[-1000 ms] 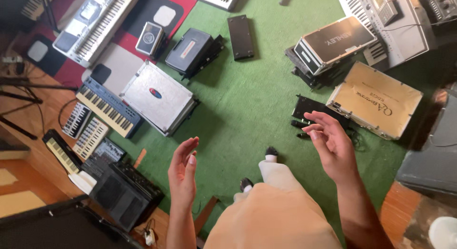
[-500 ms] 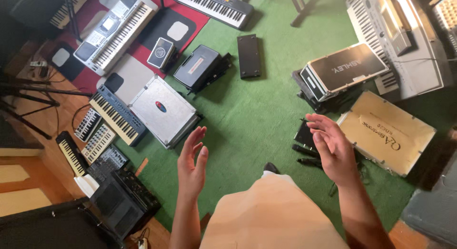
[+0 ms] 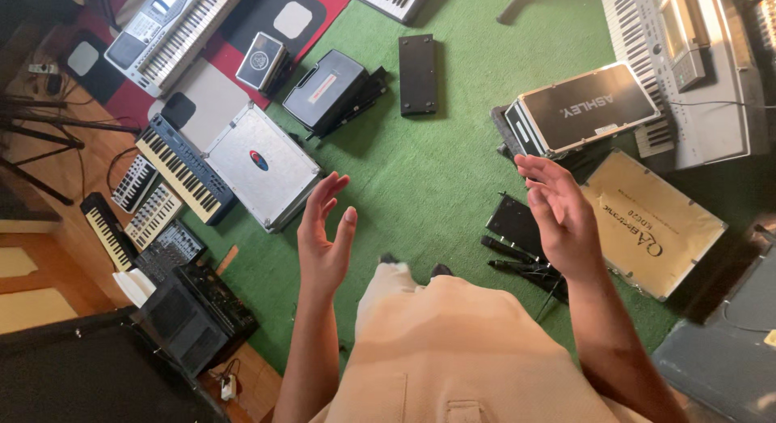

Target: The person picks up an antenna, places it into a foam-lined equipment case alongside two microphones, and then fits a large foam insert into another case before picking up and placing a black electronic receiver component into it.

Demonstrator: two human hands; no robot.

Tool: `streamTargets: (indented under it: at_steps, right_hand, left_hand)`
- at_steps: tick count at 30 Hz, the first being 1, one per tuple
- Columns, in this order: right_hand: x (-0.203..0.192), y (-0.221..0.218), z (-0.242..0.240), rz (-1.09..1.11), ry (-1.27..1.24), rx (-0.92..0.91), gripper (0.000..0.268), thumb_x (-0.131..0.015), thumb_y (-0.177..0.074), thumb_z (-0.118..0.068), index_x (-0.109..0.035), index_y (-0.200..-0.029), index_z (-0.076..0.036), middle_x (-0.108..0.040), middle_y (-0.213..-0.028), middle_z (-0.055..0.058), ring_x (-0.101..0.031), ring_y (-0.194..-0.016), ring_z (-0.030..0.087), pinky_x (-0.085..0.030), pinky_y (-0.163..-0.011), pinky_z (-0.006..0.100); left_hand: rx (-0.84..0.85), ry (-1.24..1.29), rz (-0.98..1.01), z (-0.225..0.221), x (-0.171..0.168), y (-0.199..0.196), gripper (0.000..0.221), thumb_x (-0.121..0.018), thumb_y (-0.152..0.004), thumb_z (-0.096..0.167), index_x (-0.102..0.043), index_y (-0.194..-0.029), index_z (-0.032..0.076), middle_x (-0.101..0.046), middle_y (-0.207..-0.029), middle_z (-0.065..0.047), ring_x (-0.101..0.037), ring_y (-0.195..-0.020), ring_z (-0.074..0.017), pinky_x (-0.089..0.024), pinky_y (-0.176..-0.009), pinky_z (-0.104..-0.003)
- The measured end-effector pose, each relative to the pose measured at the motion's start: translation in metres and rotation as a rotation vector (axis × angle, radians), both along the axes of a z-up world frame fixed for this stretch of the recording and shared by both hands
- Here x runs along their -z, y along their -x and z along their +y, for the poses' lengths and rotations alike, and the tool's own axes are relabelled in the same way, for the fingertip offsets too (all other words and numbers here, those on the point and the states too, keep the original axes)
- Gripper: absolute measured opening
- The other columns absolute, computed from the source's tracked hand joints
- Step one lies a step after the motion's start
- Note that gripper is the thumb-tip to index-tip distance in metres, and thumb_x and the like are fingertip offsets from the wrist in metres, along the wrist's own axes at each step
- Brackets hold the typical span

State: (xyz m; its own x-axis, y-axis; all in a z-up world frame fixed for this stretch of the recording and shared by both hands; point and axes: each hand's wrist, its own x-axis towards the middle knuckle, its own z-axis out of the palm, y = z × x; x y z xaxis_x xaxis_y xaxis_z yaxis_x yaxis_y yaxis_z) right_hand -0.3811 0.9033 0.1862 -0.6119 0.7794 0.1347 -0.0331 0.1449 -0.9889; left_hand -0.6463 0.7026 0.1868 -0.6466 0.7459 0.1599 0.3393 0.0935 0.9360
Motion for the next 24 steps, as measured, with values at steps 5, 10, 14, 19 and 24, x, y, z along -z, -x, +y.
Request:
streamTargets:
  at_steps: [5,10,14,19,24]
  right_hand:
    - [0.003,0.012,0.018,0.016,0.033,0.002,0.043,-0.052,-0.108,-0.013,-0.046,-0.149,0.001,-0.057,-0.148,0.016,-0.056,-0.134,0.023,-0.043,-0.117,0.038]
    - [0.005,0.027,0.032,-0.024,0.042,0.027,0.042,-0.051,-0.108,-0.013,-0.047,-0.147,0.002,-0.057,-0.147,0.016,-0.056,-0.133,0.023,-0.043,-0.115,0.037]
    - [0.005,0.06,0.057,-0.014,0.077,0.06,0.044,-0.052,-0.105,-0.014,-0.046,-0.146,0.002,-0.057,-0.146,0.015,-0.057,-0.13,0.023,-0.044,-0.11,0.036]
    - [0.007,0.101,0.074,-0.058,0.059,0.096,0.043,-0.052,-0.106,-0.012,-0.048,-0.146,0.002,-0.059,-0.145,0.015,-0.058,-0.129,0.023,-0.045,-0.111,0.037]
    - [0.01,0.153,0.096,-0.051,0.044,0.128,0.043,-0.052,-0.106,-0.011,-0.047,-0.146,0.002,-0.058,-0.146,0.016,-0.058,-0.13,0.023,-0.045,-0.112,0.039]
  left_hand:
    - [0.002,0.014,-0.006,0.021,0.004,0.013,0.052,-0.065,-0.101,0.018,-0.05,-0.15,0.005,-0.064,-0.145,-0.012,-0.057,-0.14,-0.0231,-0.043,-0.116,-0.041]
    - [0.03,-0.026,-0.056,0.039,0.011,0.035,0.051,-0.064,-0.103,0.018,-0.049,-0.15,0.005,-0.062,-0.148,-0.013,-0.055,-0.141,-0.0242,-0.041,-0.117,-0.042]
    - [0.048,0.001,0.008,0.078,0.014,0.076,0.051,-0.065,-0.099,0.017,-0.051,-0.147,0.005,-0.063,-0.145,-0.011,-0.057,-0.139,-0.0236,-0.043,-0.114,-0.041]
    - [0.066,0.012,-0.033,0.097,0.015,0.12,0.051,-0.063,-0.099,0.016,-0.051,-0.147,0.006,-0.063,-0.146,-0.01,-0.057,-0.139,-0.0228,-0.042,-0.114,-0.041]
    - [0.121,0.026,-0.042,0.128,0.013,0.178,0.05,-0.062,-0.1,0.017,-0.052,-0.148,0.006,-0.064,-0.146,-0.009,-0.056,-0.141,-0.0233,-0.041,-0.115,-0.042]
